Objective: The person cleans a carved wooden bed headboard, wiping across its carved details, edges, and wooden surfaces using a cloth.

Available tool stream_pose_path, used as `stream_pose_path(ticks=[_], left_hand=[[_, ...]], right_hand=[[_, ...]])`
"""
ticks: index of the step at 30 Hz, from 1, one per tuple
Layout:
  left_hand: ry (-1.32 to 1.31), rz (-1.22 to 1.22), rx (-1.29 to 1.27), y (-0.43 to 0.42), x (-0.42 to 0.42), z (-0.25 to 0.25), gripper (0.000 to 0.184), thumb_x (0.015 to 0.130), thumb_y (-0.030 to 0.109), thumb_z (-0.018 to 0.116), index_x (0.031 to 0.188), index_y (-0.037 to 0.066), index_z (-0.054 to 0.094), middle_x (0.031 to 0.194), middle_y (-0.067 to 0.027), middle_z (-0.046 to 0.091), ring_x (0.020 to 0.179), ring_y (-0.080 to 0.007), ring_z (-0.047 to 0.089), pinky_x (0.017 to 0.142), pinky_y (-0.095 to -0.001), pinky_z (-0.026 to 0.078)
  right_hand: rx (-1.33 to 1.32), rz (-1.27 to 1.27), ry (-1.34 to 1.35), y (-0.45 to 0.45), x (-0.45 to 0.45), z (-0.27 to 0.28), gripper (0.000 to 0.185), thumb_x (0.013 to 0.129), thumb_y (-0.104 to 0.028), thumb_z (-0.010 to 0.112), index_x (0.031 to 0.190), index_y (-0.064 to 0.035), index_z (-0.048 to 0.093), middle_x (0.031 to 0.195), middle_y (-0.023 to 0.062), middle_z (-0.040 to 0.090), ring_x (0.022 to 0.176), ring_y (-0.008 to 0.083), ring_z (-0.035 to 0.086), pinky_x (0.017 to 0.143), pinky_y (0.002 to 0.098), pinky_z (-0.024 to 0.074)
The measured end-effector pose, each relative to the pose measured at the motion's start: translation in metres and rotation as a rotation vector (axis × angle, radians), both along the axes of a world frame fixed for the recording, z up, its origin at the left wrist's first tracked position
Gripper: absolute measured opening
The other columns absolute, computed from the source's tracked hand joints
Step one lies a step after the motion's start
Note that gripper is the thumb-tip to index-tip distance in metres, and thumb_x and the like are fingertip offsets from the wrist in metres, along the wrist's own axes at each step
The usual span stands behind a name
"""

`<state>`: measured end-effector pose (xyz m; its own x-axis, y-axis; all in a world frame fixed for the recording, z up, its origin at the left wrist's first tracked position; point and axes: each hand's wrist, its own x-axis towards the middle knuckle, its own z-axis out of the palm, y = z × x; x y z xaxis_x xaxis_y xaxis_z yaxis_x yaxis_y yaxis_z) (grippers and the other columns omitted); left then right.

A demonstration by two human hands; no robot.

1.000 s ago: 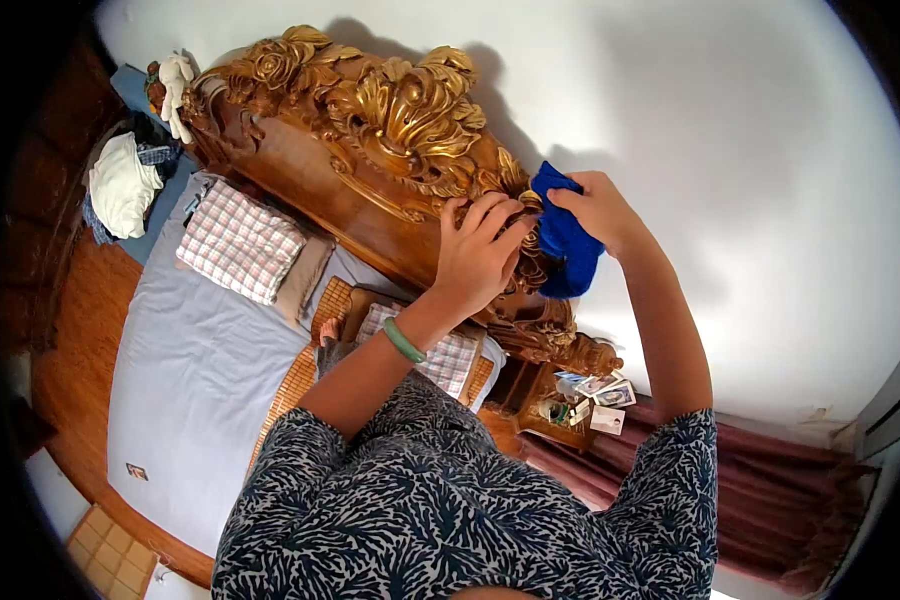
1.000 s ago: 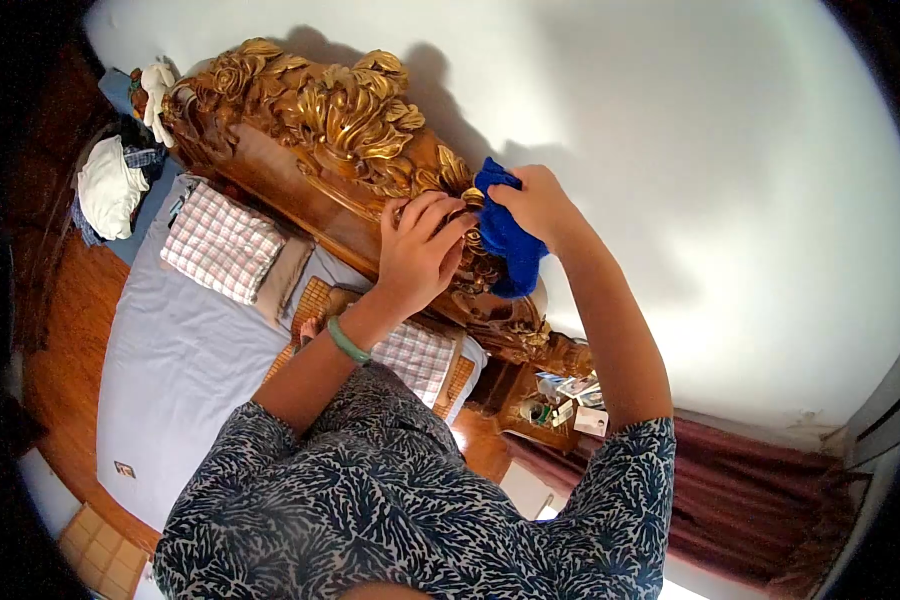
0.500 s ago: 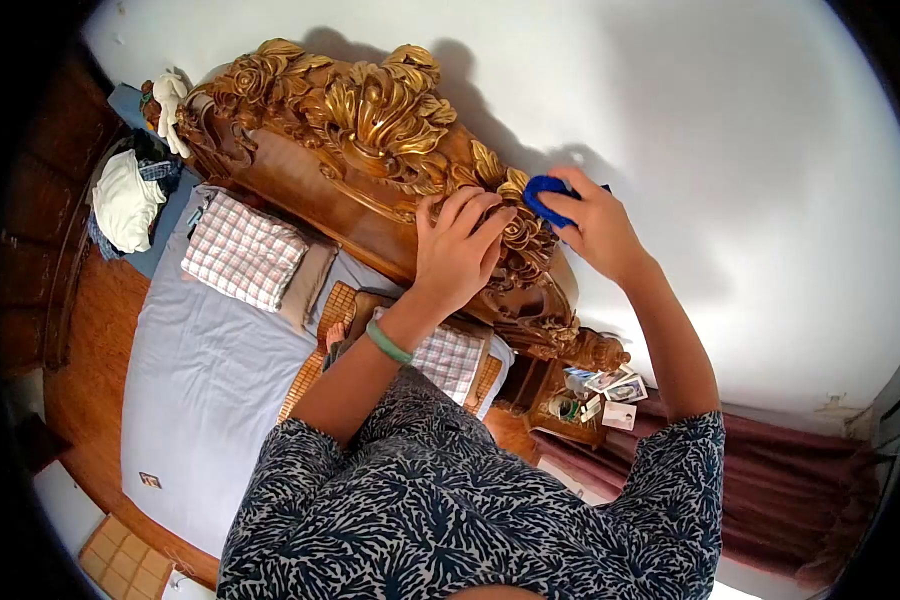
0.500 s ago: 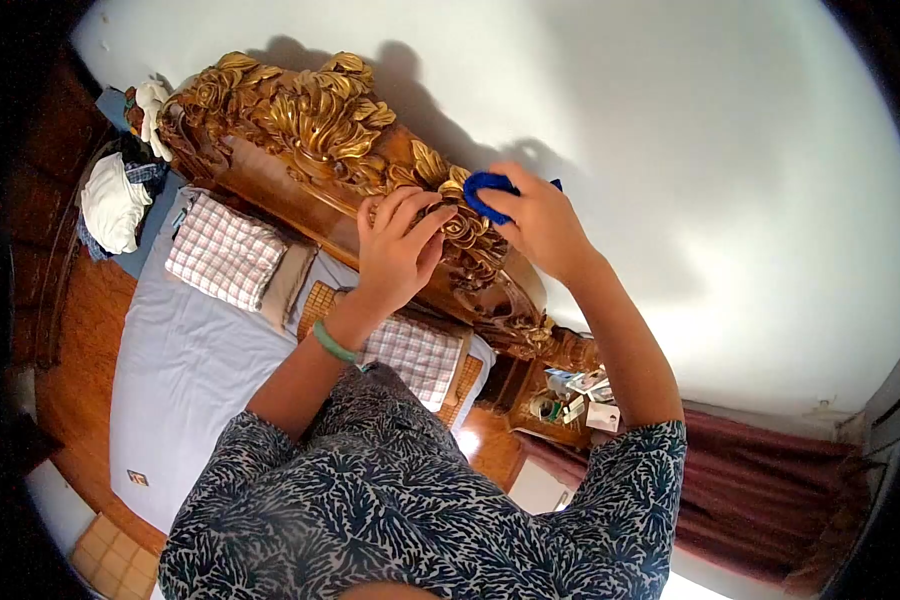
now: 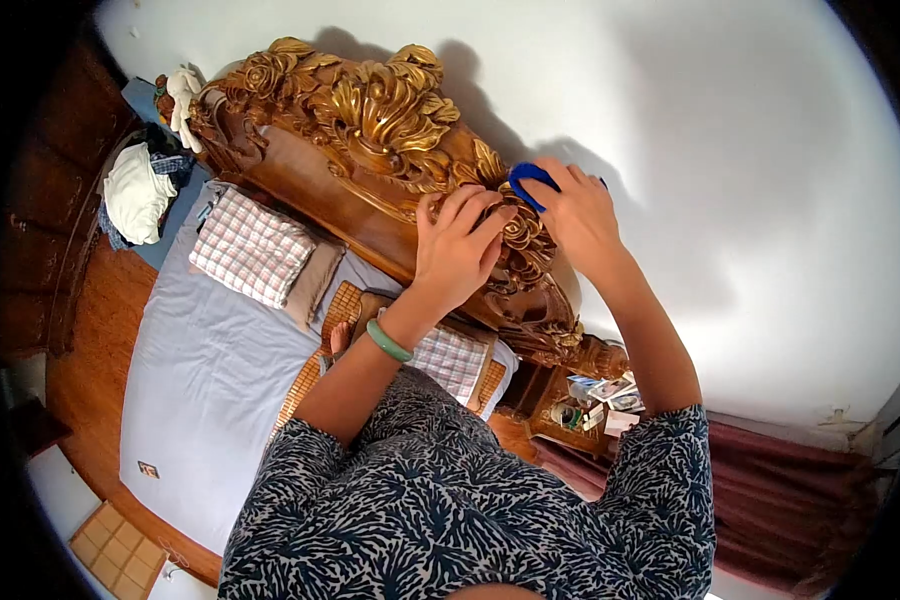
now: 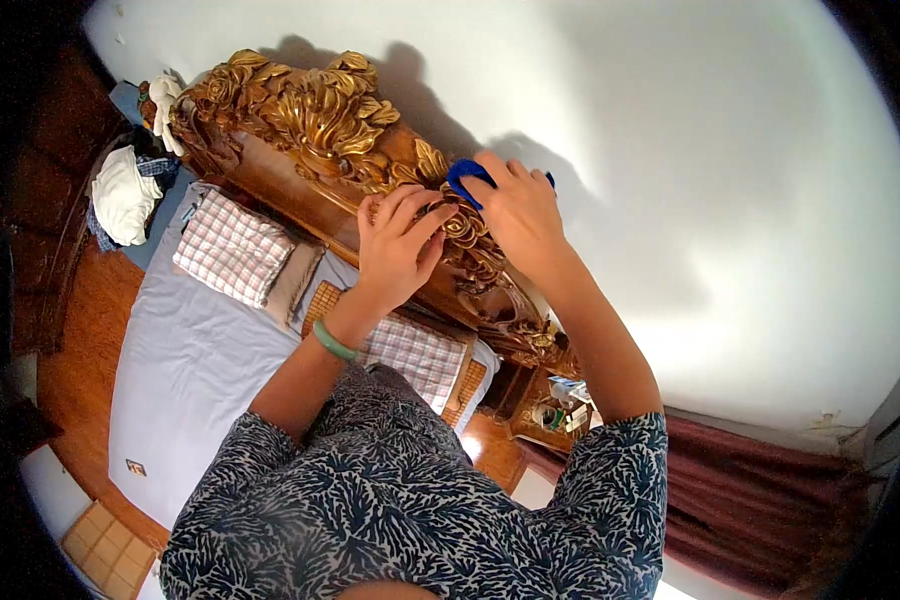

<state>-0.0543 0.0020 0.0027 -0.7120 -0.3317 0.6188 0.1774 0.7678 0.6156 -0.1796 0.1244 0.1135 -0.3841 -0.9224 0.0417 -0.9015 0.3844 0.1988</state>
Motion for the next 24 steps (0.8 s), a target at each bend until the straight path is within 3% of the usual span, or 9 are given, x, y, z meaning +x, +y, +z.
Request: stream_pose_path(ticks=[4,8,13,16,19,24], left_hand=[[0.001,0.003,0.015,0.002,-0.001,0.0,0.04,0.079,0.007,0.074,0.117,0.018,0.067,0.122,-0.0016,0.061,0.125,-0.0243,0.053,0.103,-0.052,0.034],[0.017,-0.011,0.032,0.002,-0.001,0.0,0.04,0.079,0.007,0.075,0.117,0.018,0.068,0.123,-0.0014,0.061,0.124,-0.0236,0.053,0.103,-0.0519,0.034],[-0.001,0.012,-0.028,0.001,-0.003,-0.003,0.039,0.08,0.008,0.075,0.117,0.019,0.069,0.124,-0.001,0.061,0.125,-0.0231,0.053,0.103,-0.0523,0.033],[-0.01,0.007,-0.038,-0.001,-0.003,-0.003,0.04,0.081,0.009,0.075,0.119,0.019,0.068,0.125,-0.0009,0.061,0.125,-0.0228,0.053,0.104,-0.0526,0.033],[-0.015,-0.016,-0.017,0.001,-0.002,-0.003,0.041,0.082,0.008,0.075,0.121,0.02,0.068,0.126,-0.0013,0.061,0.126,-0.0235,0.053,0.104,-0.0529,0.032],[-0.022,-0.011,-0.023,-0.006,-0.001,-0.005,0.042,0.082,0.007,0.076,0.121,0.019,0.068,0.127,-0.0024,0.061,0.126,-0.0272,0.052,0.104,-0.0522,0.034]], right_hand=[[-0.025,-0.015,-0.01,0.023,0.013,0.004,0.032,0.082,-0.008,0.068,0.114,-0.0111,0.071,0.122,0.004,0.059,0.098,0.0263,0.062,0.078,0.0421,0.0494],[-0.064,-0.01,-0.009,0.006,0.003,-0.002,0.033,0.079,-0.007,0.072,0.111,-0.0107,0.071,0.121,0.0046,0.06,0.097,0.0273,0.062,0.077,0.0426,0.0491],[-0.102,-0.02,-0.051,-0.007,-0.007,-0.009,0.036,0.079,-0.002,0.068,0.114,-0.0089,0.071,0.12,0.0063,0.061,0.093,0.0292,0.062,0.076,0.0431,0.0494],[-0.075,-0.069,-0.116,0.014,0.014,-0.006,0.04,0.078,0.0,0.067,0.117,-0.0078,0.069,0.123,0.0083,0.061,0.096,0.0316,0.062,0.078,0.0444,0.0511],[-0.306,-0.242,-0.186,0.047,0.035,-0.039,0.046,0.075,0.002,0.069,0.121,-0.003,0.067,0.133,0.017,0.058,0.108,0.0382,0.062,0.091,0.0472,0.0522],[-0.485,-0.346,-0.227,0.04,0.053,-0.062,0.044,0.078,0.002,0.07,0.121,-0.001,0.067,0.134,0.0189,0.058,0.116,0.0397,0.061,0.094,0.0474,0.0517]])
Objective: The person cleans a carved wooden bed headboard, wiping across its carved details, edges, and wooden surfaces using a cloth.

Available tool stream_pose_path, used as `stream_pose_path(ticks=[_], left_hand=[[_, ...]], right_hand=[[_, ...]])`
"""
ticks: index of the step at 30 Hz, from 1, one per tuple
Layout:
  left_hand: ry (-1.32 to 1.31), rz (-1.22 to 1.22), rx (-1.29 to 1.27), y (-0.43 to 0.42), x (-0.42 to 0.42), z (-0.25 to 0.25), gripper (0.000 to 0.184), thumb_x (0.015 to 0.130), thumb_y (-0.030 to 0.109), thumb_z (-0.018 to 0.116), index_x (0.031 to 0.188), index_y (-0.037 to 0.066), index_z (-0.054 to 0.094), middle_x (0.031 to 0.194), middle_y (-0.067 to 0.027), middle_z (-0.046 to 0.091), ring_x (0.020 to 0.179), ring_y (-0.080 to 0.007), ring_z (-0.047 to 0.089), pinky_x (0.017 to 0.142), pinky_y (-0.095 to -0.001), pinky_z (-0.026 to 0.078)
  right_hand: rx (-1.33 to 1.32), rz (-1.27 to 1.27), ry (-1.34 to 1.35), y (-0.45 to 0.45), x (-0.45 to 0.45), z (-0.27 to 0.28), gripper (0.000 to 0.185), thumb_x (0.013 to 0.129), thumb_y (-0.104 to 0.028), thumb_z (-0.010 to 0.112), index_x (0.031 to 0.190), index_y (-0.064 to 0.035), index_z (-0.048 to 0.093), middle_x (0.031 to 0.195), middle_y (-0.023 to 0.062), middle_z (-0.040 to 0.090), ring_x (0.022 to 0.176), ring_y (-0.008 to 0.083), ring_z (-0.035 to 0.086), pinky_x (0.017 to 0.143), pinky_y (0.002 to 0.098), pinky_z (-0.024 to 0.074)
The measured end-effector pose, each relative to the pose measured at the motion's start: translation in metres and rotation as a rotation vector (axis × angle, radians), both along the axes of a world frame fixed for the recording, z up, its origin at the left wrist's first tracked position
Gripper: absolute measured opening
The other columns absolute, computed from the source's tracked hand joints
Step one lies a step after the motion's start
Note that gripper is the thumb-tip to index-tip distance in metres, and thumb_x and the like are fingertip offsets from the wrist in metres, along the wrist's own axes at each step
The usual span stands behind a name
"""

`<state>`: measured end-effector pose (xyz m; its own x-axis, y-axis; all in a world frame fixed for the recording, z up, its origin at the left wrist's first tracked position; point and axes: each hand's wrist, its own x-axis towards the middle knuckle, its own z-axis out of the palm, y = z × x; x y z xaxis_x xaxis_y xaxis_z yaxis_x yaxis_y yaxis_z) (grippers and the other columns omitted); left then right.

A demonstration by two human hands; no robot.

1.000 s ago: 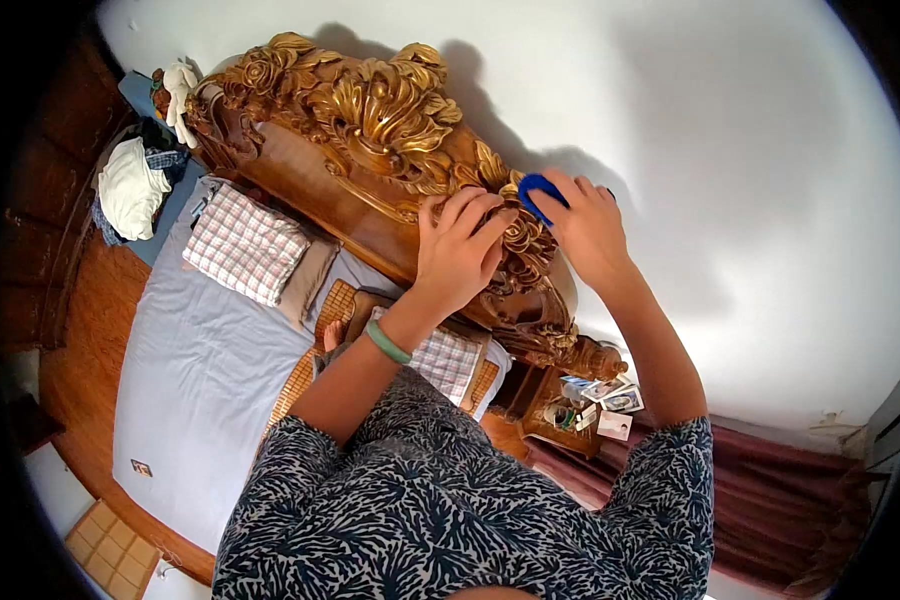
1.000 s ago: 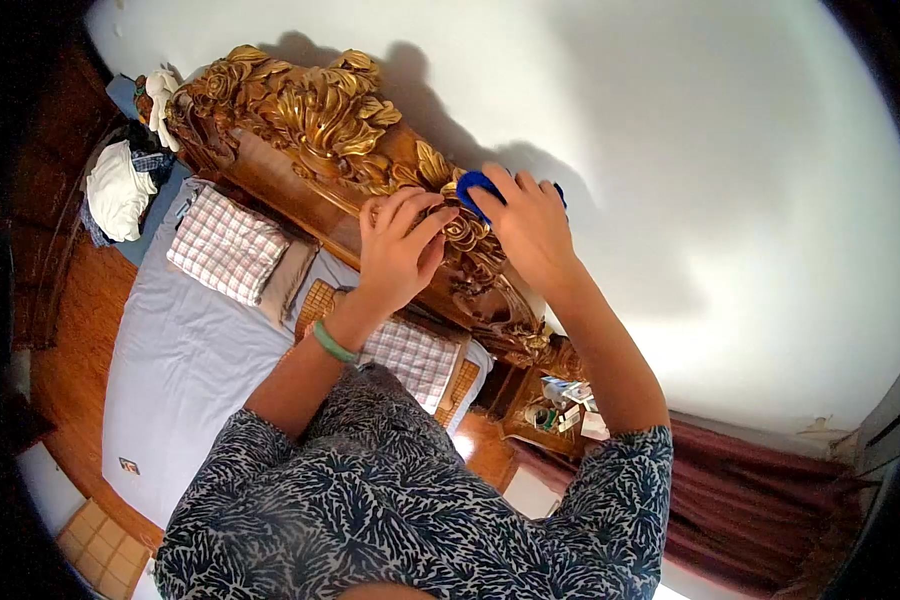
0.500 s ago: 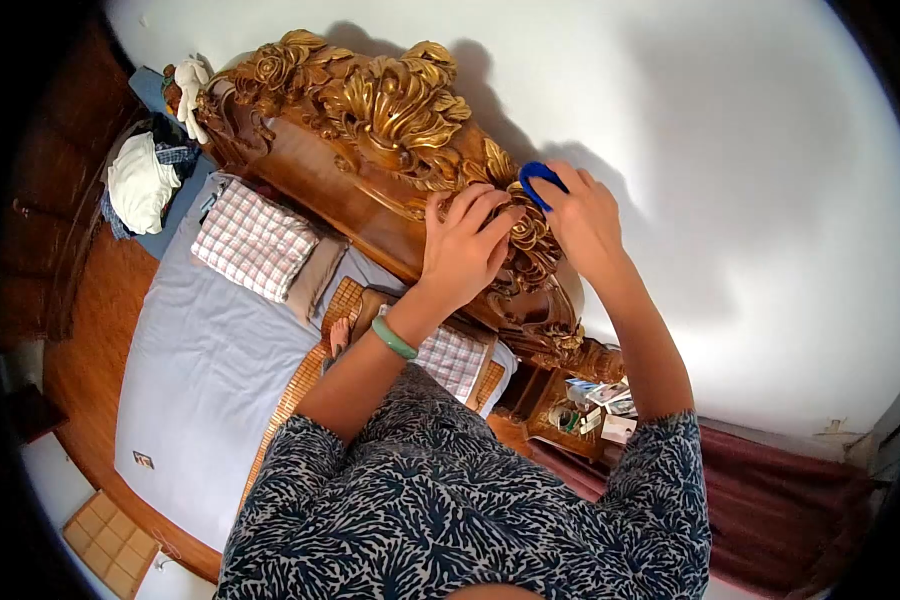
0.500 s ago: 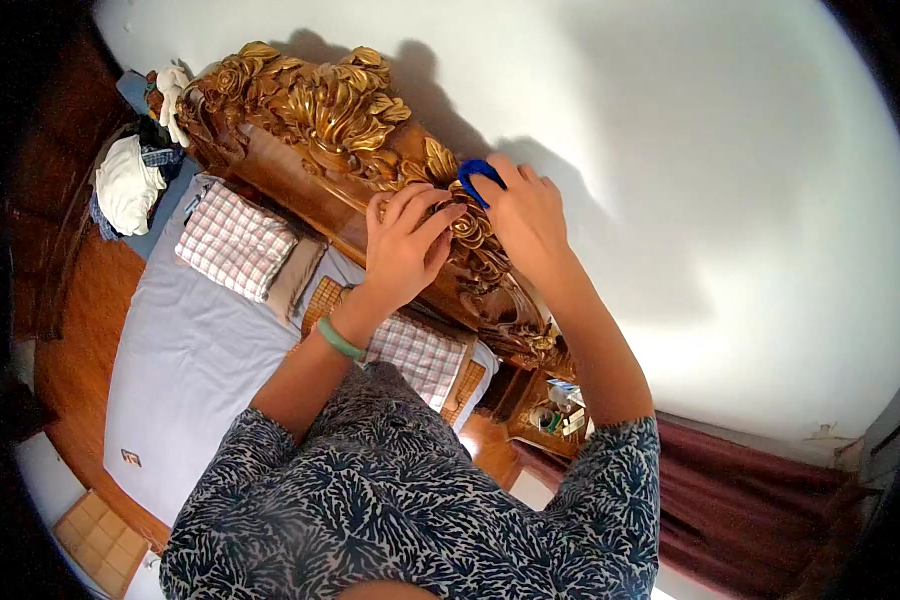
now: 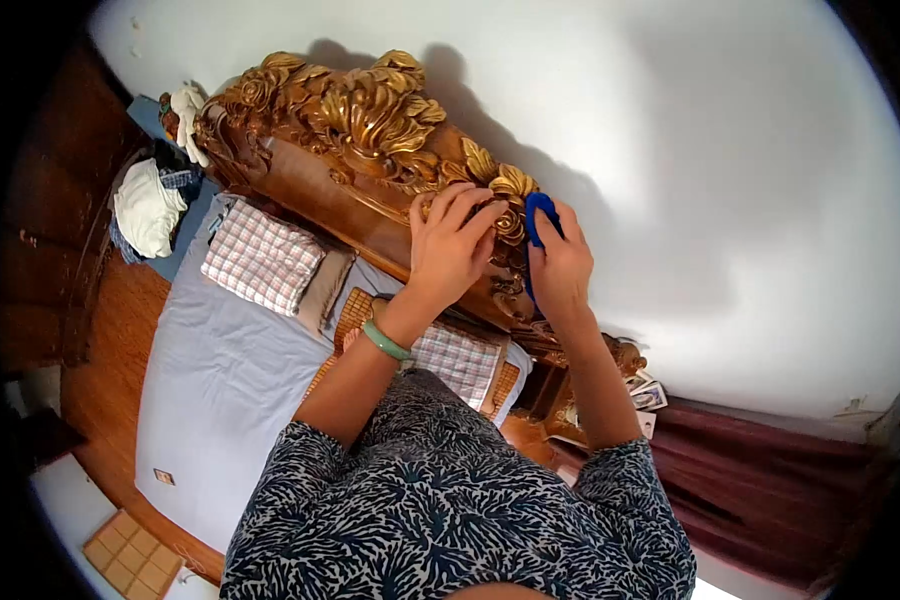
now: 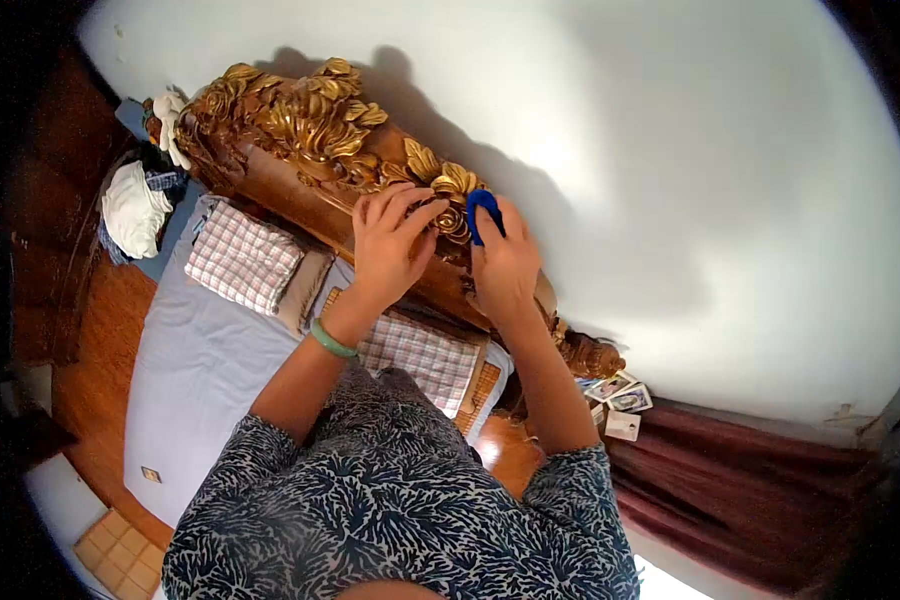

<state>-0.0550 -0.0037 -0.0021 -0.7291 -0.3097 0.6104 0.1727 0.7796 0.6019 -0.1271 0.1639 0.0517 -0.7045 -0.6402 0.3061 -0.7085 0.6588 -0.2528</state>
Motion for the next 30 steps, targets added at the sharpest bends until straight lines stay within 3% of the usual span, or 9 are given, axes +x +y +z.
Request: stream_pose_path(ticks=[2,8,11,22,25,30], left_hand=[[-0.004,-0.003,-0.011,-0.002,0.001,-0.004,0.042,0.081,0.007,0.076,0.121,0.019,0.067,0.127,-0.0022,0.061,0.127,-0.0279,0.052,0.104,-0.0508,0.035],[-0.027,0.011,-0.002,-0.006,0.0,-0.005,0.04,0.079,0.008,0.074,0.118,0.017,0.068,0.124,-0.0024,0.062,0.125,-0.0271,0.052,0.105,-0.0513,0.033],[-0.043,0.017,-0.026,-0.007,-0.002,-0.003,0.042,0.08,0.006,0.073,0.121,0.016,0.068,0.128,-0.0037,0.06,0.128,-0.0296,0.05,0.107,-0.0482,0.034],[-0.043,0.029,-0.021,-0.008,0.001,-0.006,0.043,0.079,0.007,0.073,0.121,0.014,0.067,0.129,-0.005,0.06,0.129,-0.0302,0.05,0.108,-0.0473,0.034],[-0.024,0.035,-0.024,-0.008,-0.001,-0.007,0.044,0.078,0.006,0.072,0.121,0.014,0.066,0.128,-0.0053,0.06,0.129,-0.0304,0.05,0.108,-0.0472,0.033],[-0.02,0.027,-0.011,-0.007,-0.001,-0.007,0.044,0.078,0.006,0.072,0.121,0.014,0.066,0.128,-0.0048,0.06,0.129,-0.0298,0.05,0.108,-0.0472,0.033]], right_hand=[[-0.045,-0.055,0.092,-0.015,0.001,-0.008,0.041,0.078,0.001,0.07,0.12,0.0002,0.067,0.131,0.0185,0.059,0.112,0.0401,0.062,0.092,0.0472,0.0524],[-0.155,-0.101,-0.076,-0.029,-0.01,0.001,0.039,0.079,0.003,0.069,0.117,-0.0045,0.069,0.126,0.0151,0.061,0.106,0.0391,0.063,0.088,0.046,0.0536],[-0.175,0.012,0.022,-0.02,-0.004,-0.004,0.038,0.078,0.004,0.069,0.115,-0.0057,0.071,0.127,0.0161,0.061,0.108,0.0388,0.063,0.089,0.0463,0.0538],[-0.05,-0.209,-0.073,-0.06,0.004,0.013,0.041,0.081,0.002,0.067,0.121,-0.0046,0.068,0.133,0.0234,0.053,0.105,0.043,0.063,0.087,0.05,0.053],[-0.127,-0.217,-0.274,-0.053,0.014,0.02,0.04,0.081,0.003,0.066,0.121,-0.0001,0.067,0.133,0.0254,0.052,0.106,0.0441,0.063,0.087,0.0508,0.0527],[-0.171,-0.226,-0.215,-0.059,0.001,0.008,0.041,0.082,0.002,0.066,0.123,-0.0008,0.067,0.13,0.0244,0.054,0.105,0.0452,0.063,0.088,0.0497,0.053]])
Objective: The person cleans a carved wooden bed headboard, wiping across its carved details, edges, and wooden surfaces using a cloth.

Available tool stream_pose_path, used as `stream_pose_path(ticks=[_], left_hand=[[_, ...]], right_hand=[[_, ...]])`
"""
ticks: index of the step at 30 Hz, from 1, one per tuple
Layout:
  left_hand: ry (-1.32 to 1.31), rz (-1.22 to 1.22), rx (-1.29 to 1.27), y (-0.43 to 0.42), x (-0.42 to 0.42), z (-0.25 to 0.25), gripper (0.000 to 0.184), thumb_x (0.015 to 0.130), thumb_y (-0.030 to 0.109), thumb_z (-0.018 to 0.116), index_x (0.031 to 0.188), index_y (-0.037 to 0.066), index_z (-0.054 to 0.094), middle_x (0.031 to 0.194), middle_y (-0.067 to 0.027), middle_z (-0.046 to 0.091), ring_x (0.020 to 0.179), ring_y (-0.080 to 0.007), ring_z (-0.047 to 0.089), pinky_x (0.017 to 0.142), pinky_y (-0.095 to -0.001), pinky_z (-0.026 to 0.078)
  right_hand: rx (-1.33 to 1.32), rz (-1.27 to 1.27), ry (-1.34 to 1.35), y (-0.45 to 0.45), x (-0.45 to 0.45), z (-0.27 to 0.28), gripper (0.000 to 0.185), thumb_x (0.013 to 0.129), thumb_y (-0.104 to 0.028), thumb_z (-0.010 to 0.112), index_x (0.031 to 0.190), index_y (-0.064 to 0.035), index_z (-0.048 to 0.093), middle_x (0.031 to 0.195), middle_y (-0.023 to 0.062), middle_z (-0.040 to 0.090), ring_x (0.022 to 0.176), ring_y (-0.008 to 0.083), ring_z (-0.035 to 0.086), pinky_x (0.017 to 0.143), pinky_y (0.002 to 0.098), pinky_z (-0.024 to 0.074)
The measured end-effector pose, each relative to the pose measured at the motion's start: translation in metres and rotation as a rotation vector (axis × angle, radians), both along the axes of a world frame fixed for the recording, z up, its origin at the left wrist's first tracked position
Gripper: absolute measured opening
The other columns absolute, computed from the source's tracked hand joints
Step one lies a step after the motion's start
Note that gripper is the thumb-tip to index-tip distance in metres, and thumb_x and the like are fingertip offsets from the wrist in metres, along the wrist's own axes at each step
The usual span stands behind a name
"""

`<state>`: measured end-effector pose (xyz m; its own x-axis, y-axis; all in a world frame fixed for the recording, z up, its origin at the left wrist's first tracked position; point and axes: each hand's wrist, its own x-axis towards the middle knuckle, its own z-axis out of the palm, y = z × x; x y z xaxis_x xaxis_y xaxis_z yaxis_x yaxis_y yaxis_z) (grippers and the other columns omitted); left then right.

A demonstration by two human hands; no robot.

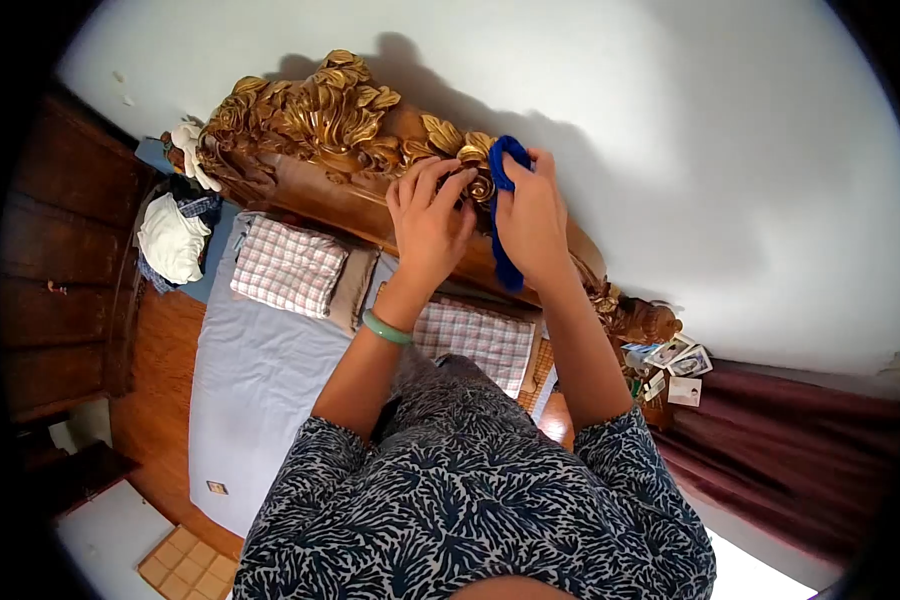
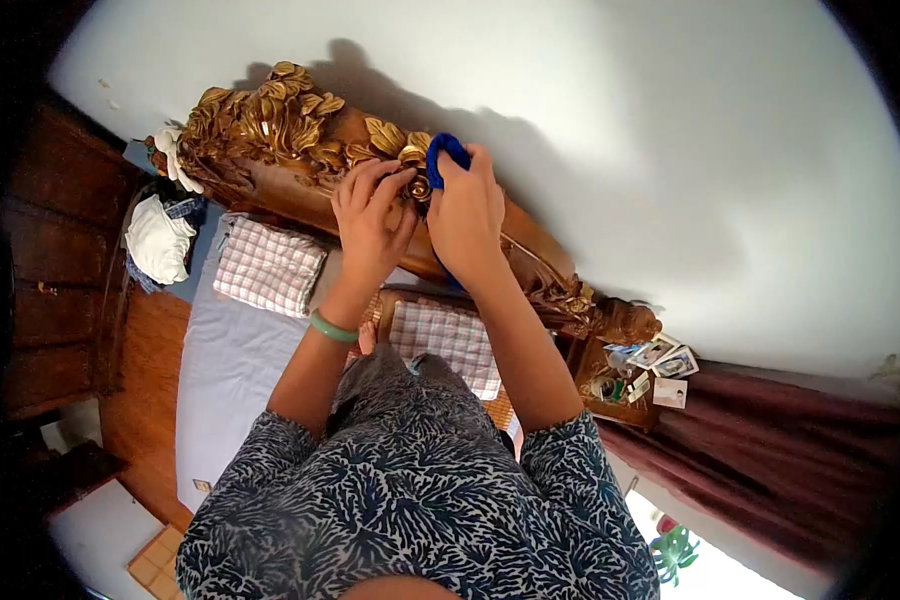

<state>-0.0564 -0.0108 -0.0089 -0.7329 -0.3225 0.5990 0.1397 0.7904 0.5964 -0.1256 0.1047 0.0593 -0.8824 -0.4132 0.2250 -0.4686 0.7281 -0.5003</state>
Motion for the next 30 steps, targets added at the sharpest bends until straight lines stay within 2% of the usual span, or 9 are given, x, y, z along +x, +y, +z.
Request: stream_pose_path(ticks=[4,8,10,12,14,16,19,26,30], left_hand=[[-0.017,-0.003,-0.039,-0.002,-0.002,0.001,0.044,0.079,0.007,0.073,0.122,0.014,0.066,0.127,-0.0047,0.061,0.129,-0.0295,0.05,0.108,-0.0466,0.033],[-0.042,-0.011,0.019,-0.002,-0.001,0.008,0.047,0.081,0.01,0.074,0.127,0.015,0.064,0.127,-0.006,0.06,0.126,-0.0294,0.049,0.107,-0.0477,0.032],[-0.054,-0.009,0.067,-0.003,-0.002,0.01,0.049,0.082,0.012,0.076,0.13,0.014,0.064,0.125,-0.0073,0.06,0.125,-0.0301,0.05,0.107,-0.0459,0.033],[-0.046,0.003,-0.032,-0.004,-0.005,0.004,0.055,0.083,0.02,0.081,0.135,0.015,0.063,0.124,-0.0079,0.06,0.122,-0.0299,0.05,0.105,-0.0457,0.034],[-0.041,0.005,-0.064,-0.005,-0.008,-0.001,0.058,0.081,0.023,0.082,0.136,0.014,0.062,0.123,-0.0077,0.059,0.121,-0.0297,0.05,0.104,-0.0457,0.035],[-0.035,0.019,-0.09,-0.006,-0.009,-0.002,0.061,0.08,0.027,0.083,0.136,0.014,0.062,0.122,-0.0075,0.059,0.12,-0.0296,0.05,0.103,-0.0458,0.036],[-0.041,0.017,-0.078,-0.006,-0.01,-0.003,0.06,0.08,0.028,0.083,0.134,0.014,0.064,0.121,-0.0068,0.059,0.119,-0.0295,0.05,0.102,-0.046,0.036],[-0.028,0.055,-0.097,-0.007,-0.013,-0.003,0.058,0.078,0.027,0.084,0.131,0.014,0.065,0.117,-0.006,0.061,0.115,-0.0295,0.052,0.101,-0.045,0.036],[-0.027,0.053,-0.106,-0.007,-0.013,-0.002,0.058,0.078,0.027,0.084,0.131,0.014,0.065,0.116,-0.0059,0.06,0.115,-0.0294,0.052,0.101,-0.0447,0.036]], right_hand=[[-0.045,0.058,-0.036,0.011,-0.011,-0.004,0.04,0.083,0.002,0.065,0.123,-0.0039,0.068,0.129,0.0196,0.057,0.105,0.0424,0.064,0.089,0.0469,0.0531],[-0.245,-0.084,-0.187,0.038,-0.005,-0.027,0.039,0.084,0.002,0.063,0.123,-0.0032,0.067,0.128,0.0183,0.058,0.104,0.0403,0.064,0.089,0.0459,0.0528],[-0.358,-0.065,-0.183,0.044,0.0,-0.031,0.037,0.085,0.002,0.062,0.122,-0.0032,0.067,0.124,0.0198,0.059,0.103,0.0408,0.063,0.088,0.0458,0.0526],[-0.349,0.029,-0.014,0.034,0.002,-0.043,0.034,0.084,0.001,0.064,0.118,-0.0039,0.069,0.122,0.0185,0.06,0.102,0.0395,0.064,0.088,0.0458,0.0526],[-0.188,0.045,0.183,0.027,0.004,-0.04,0.031,0.083,0.0,0.067,0.113,-0.0051,0.071,0.121,0.0164,0.06,0.102,0.0382,0.064,0.086,0.0462,0.0523],[-0.191,0.042,0.217,0.025,0.003,-0.041,0.032,0.08,-0.001,0.07,0.112,-0.0077,0.072,0.12,0.0129,0.06,0.103,0.0356,0.063,0.085,0.0469,0.0514],[0.148,-0.038,0.409,0.011,-0.001,-0.043,0.034,0.08,-0.012,0.073,0.114,-0.0096,0.07,0.12,0.0091,0.059,0.104,0.0304,0.061,0.08,0.0439,0.0486],[0.232,-0.044,0.229,0.001,0.007,-0.026,0.032,0.08,-0.02,0.075,0.109,-0.0067,0.068,0.117,0.0105,0.058,0.107,0.0311,0.06,0.084,0.045,0.0481],[0.332,-0.059,0.28,0.001,-0.003,-0.021,0.037,0.08,-0.006,0.068,0.118,-0.0072,0.071,0.12,0.0134,0.06,0.104,0.0337,0.063,0.082,0.046,0.0526]])
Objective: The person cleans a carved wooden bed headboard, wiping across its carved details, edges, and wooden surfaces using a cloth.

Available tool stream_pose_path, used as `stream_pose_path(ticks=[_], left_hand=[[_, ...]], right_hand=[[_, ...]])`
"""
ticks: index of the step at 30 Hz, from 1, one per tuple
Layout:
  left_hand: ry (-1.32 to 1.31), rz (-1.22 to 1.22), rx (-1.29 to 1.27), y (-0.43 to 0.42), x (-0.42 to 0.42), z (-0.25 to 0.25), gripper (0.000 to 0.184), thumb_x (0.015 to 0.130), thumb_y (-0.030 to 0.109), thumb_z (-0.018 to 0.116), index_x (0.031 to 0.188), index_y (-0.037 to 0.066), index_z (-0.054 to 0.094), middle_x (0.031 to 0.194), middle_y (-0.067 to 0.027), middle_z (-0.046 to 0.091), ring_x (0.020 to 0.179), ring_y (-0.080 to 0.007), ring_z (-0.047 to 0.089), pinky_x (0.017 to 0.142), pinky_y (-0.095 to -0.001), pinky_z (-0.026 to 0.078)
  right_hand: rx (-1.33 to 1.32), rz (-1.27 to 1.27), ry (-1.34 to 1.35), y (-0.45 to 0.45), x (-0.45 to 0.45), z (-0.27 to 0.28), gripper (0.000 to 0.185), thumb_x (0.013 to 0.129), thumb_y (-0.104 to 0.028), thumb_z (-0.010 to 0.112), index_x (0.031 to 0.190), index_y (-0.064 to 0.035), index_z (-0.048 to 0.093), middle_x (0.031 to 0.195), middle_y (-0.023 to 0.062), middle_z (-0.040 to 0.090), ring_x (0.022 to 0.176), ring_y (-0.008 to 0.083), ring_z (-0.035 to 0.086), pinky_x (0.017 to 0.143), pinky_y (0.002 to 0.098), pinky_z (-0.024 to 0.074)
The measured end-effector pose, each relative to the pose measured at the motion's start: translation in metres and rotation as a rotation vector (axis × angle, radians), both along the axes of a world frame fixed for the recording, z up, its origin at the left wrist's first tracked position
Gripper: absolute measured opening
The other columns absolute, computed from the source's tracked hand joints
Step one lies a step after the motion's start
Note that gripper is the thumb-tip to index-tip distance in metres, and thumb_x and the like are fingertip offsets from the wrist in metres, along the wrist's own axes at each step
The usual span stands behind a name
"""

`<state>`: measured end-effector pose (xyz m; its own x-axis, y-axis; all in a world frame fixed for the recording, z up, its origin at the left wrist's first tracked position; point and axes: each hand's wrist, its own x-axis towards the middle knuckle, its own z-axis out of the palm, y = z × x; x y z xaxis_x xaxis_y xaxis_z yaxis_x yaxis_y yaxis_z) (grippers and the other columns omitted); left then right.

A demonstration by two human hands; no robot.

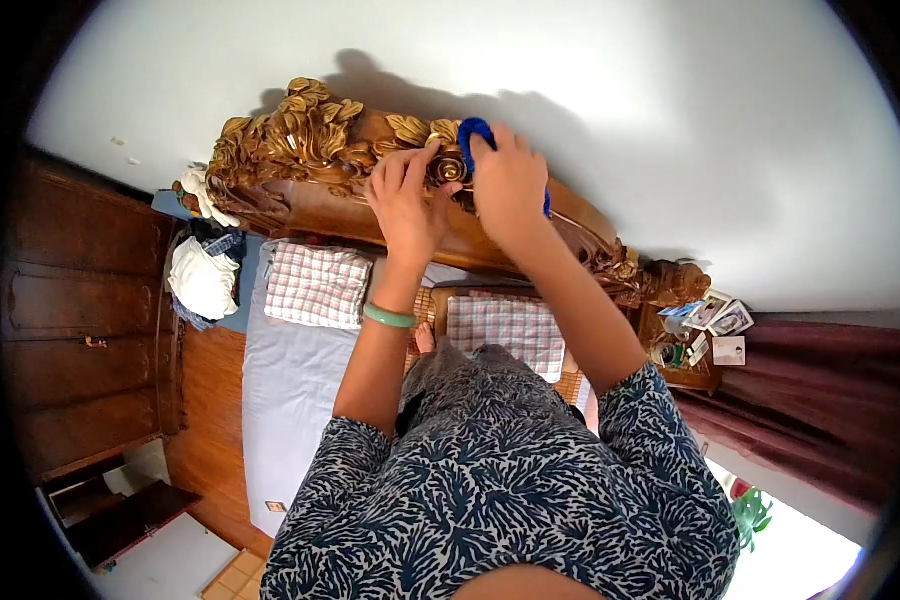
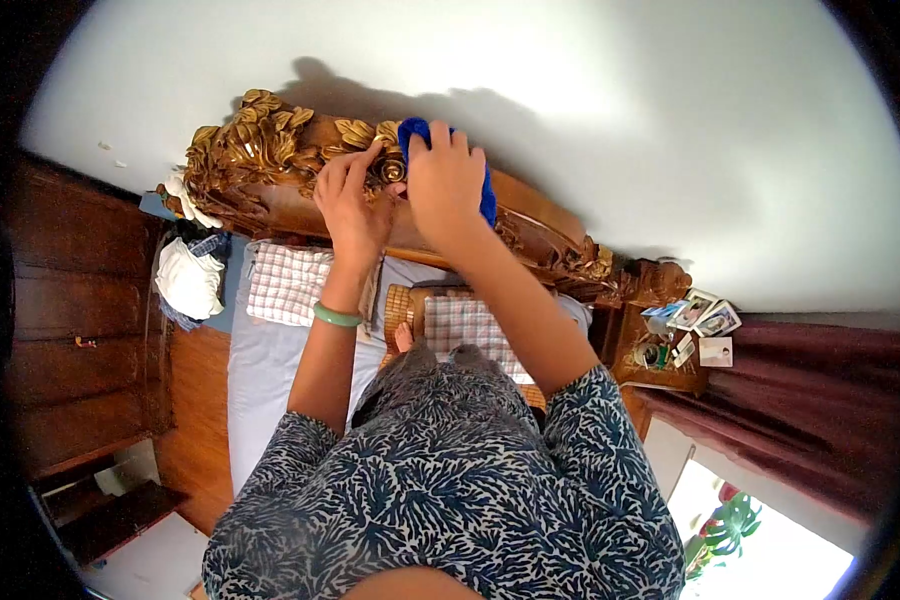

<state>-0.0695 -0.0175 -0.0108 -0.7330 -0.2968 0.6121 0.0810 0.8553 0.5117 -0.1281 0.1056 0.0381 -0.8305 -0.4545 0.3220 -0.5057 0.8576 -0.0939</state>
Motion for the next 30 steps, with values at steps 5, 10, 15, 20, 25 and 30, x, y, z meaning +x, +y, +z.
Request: stream_pose_path(ticks=[5,10,15,20,25,30], left_hand=[[0.005,-0.004,-0.027,-0.003,-0.004,-0.006,0.058,0.078,0.028,0.083,0.132,0.014,0.065,0.116,-0.0063,0.06,0.114,-0.0296,0.052,0.101,-0.0447,0.036],[-0.003,0.013,-0.026,-0.006,-0.005,-0.008,0.058,0.079,0.03,0.083,0.132,0.013,0.065,0.116,-0.0064,0.06,0.115,-0.0298,0.052,0.101,-0.0451,0.036],[-0.009,0.015,-0.019,-0.009,-0.006,-0.011,0.058,0.079,0.03,0.082,0.132,0.013,0.065,0.117,-0.0065,0.06,0.116,-0.0303,0.051,0.101,-0.046,0.036],[-0.016,0.017,-0.027,-0.01,-0.007,-0.012,0.058,0.08,0.03,0.082,0.132,0.013,0.065,0.118,-0.0064,0.06,0.116,-0.0301,0.051,0.102,-0.0465,0.036],[-0.032,0.019,-0.037,-0.009,-0.008,-0.009,0.058,0.08,0.029,0.082,0.132,0.013,0.065,0.118,-0.0062,0.06,0.116,-0.0304,0.051,0.101,-0.0464,0.036],[-0.012,0.027,-0.057,-0.011,-0.01,-0.014,0.059,0.078,0.032,0.083,0.132,0.015,0.065,0.118,-0.0064,0.06,0.117,-0.0305,0.051,0.101,-0.0463,0.037]], right_hand=[[-0.563,0.209,-0.303,0.041,-0.059,-0.012,0.034,0.085,0.0,0.063,0.118,-0.0059,0.069,0.13,0.014,0.06,0.1,0.0367,0.066,0.088,0.0433,0.0551],[-0.435,0.426,-0.258,0.047,-0.073,-0.019,0.034,0.085,-0.003,0.067,0.118,-0.0109,0.068,0.129,0.0101,0.061,0.102,0.0347,0.065,0.089,0.0436,0.0546],[-0.217,0.526,0.031,0.041,-0.084,-0.023,0.036,0.085,-0.003,0.068,0.118,-0.0183,0.069,0.131,0.0051,0.06,0.111,0.0322,0.062,0.091,0.0463,0.0531],[-0.108,0.617,0.083,0.031,-0.102,-0.017,0.034,0.085,-0.003,0.068,0.115,-0.0189,0.07,0.131,0.0032,0.06,0.112,0.0326,0.061,0.093,0.0454,0.0523],[-0.19,0.61,-0.118,0.02,-0.102,-0.014,0.026,0.088,-0.003,0.065,0.108,-0.0155,0.074,0.13,0.0038,0.061,0.114,0.0325,0.059,0.098,0.0442,0.0507],[-0.517,0.519,-0.45,0.03,-0.108,-0.036,0.033,0.089,0.003,0.061,0.118,-0.0091,0.071,0.13,0.0084,0.06,0.113,0.0304,0.062,0.097,0.0412,0.0514]])
